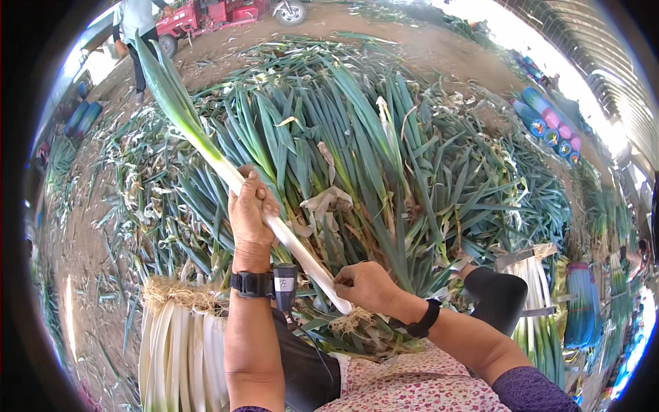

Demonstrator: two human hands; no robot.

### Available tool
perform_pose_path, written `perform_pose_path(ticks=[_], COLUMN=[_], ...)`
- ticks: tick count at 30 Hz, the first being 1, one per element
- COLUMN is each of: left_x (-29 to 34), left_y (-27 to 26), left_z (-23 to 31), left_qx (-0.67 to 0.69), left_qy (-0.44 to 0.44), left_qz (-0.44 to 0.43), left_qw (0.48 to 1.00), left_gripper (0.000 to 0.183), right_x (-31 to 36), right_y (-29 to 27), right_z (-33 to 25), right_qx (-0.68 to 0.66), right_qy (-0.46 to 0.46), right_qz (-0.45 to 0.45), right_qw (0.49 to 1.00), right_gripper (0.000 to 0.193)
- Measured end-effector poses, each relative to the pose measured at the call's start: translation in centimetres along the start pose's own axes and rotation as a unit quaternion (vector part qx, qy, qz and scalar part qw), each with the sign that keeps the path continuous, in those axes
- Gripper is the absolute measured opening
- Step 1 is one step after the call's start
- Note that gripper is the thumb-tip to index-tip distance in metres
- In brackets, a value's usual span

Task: The person sits among large piles of leeks and repeatedly picks up individual leeks, peels off outer layers and roots by hand, and places the trimmed leeks into a nearby container. The process is continuous and repetitive throughout the clip.

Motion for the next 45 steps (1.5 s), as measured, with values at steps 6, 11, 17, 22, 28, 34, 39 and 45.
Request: perform_pose_path(ticks=[6, 11, 17, 22, 28, 34, 39, 45], left_x=[0.4, 0.8, 1.1, 1.0, 0.9, 0.2, 0.0, -0.6], left_y=[0.1, 0.8, 0.9, 1.1, 1.9, 0.6, 1.1, 0.3], left_z=[-0.2, -0.2, -0.3, -0.4, 0.9, 0.8, -0.4, 0.2], left_qx=[0.012, -0.002, 0.029, 0.158, 0.17, 0.146, 0.109, 0.001], left_qy=[0.004, 0.005, -0.009, -0.051, -0.061, -0.046, -0.048, -0.009], left_qz=[-0.012, -0.029, -0.1, -0.262, -0.299, -0.247, -0.221, -0.075], left_qw=[1.0, 1.0, 0.995, 0.951, 0.937, 0.957, 0.968, 0.997], left_gripper=[0.016, 0.015, 0.018, 0.023, 0.023, 0.023, 0.024, 0.032], right_x=[-0.1, -0.2, -0.5, -1.2, 5.3, 4.0, 2.6, 8.8], right_y=[1.3, 1.5, 1.5, 3.6, 9.6, 4.4, 4.2, 6.7], right_z=[0.3, 0.7, 1.2, 6.0, 17.2, 6.8, 6.0, 16.2], right_qx=[0.018, 0.039, 0.01, -0.117, 0.131, -0.4, -0.215, 0.125], right_qy=[0.031, 0.031, 0.039, 0.144, 0.189, 0.069, -0.063, 0.036], right_qz=[0.034, 0.056, 0.04, -0.037, -0.134, 0.003, -0.006, -0.237], right_qw=[0.999, 0.997, 0.998, 0.982, 0.964, 0.914, 0.975, 0.963], right_gripper=[0.025, 0.023, 0.024, 0.038, 0.036, 0.032, 0.023, 0.031])
Point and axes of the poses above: each hand's wrist, its own x-axis away from the middle knuckle, its own y-axis out of the palm, z = x × y, the point moved 4 cm from there along -x, towards the middle knuckle, and after that the axes turned 2 degrees about x, right-handed, at the moved point
